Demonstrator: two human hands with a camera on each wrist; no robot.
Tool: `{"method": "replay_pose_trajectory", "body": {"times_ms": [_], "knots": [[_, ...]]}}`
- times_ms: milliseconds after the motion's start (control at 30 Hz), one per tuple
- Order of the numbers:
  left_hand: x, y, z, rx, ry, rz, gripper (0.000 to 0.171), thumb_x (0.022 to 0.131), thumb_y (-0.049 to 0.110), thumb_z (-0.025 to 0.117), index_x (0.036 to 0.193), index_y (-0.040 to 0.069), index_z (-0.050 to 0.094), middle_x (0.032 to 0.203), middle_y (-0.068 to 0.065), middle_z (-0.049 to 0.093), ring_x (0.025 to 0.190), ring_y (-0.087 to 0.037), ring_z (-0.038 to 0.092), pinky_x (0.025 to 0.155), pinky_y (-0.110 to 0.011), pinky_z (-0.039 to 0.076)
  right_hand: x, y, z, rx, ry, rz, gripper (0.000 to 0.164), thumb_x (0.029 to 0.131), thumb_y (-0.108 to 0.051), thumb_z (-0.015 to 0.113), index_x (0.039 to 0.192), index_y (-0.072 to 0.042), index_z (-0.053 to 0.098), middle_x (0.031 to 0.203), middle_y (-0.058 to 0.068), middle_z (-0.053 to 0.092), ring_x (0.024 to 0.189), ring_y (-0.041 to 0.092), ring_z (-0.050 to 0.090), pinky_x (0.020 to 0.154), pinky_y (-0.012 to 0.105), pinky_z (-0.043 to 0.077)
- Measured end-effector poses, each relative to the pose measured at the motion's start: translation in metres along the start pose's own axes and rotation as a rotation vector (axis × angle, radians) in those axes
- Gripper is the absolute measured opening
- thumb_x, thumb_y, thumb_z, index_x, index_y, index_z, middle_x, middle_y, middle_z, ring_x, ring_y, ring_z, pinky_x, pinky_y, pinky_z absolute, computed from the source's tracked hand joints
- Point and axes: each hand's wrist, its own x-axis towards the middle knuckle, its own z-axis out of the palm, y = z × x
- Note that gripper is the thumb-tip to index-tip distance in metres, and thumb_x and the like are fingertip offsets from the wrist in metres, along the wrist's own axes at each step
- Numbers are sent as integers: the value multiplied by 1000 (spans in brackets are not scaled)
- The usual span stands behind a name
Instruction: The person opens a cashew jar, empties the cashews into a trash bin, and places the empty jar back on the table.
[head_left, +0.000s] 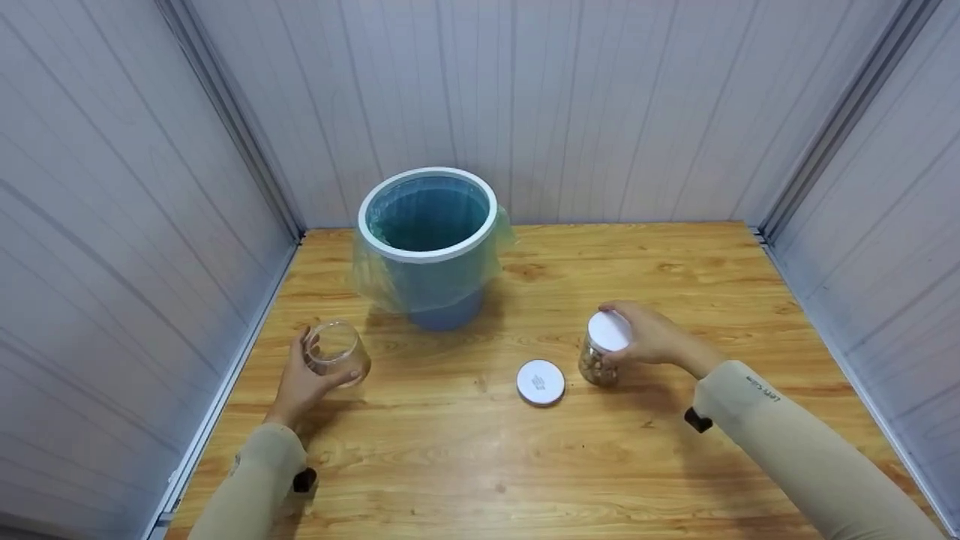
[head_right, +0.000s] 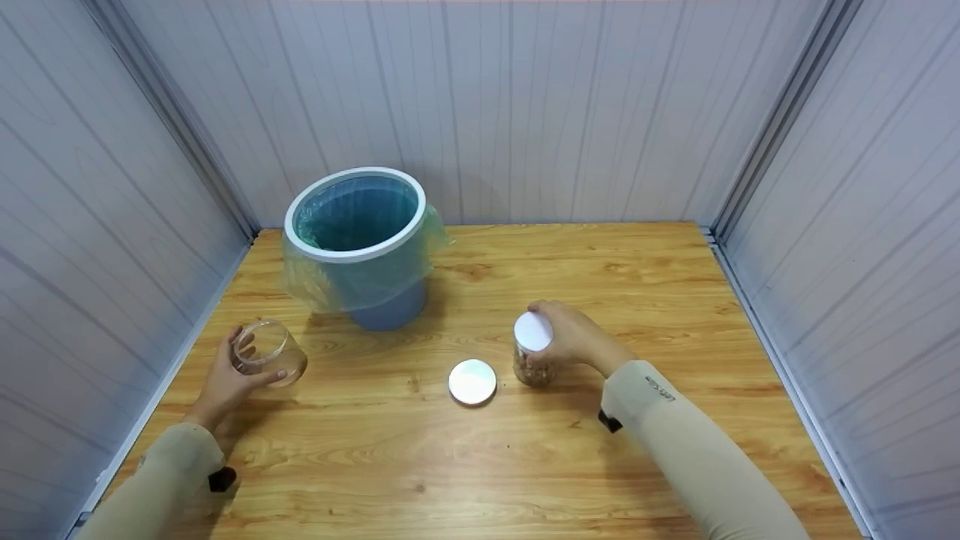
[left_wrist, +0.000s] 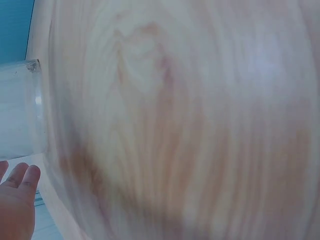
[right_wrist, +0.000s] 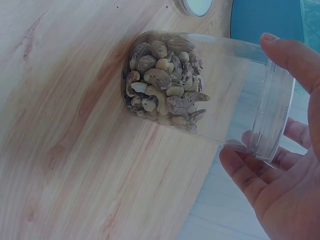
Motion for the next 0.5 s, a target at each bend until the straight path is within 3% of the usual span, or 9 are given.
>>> {"method": "replay_pose_trajectory", "body": {"times_ms": [167,500], "knots": [[-2,3,-1,-6,-3,-7,131,87,21,94,175,18,-3,180,-25,16,164,-47,23,129,-61,34,0,0,1,-10,6,6,94,82,-29,95,156,5,49,155,32,55,140,53,55,113,67,50],[-5,10,-8,73,1,21,136,84,28,97,176,17,-2,177,-27,19,163,-49,24,131,-64,29,1,-2,2,6,-7,27,95,81,-32,95,156,3,48,152,30,57,138,51,57,110,66,52]]}}
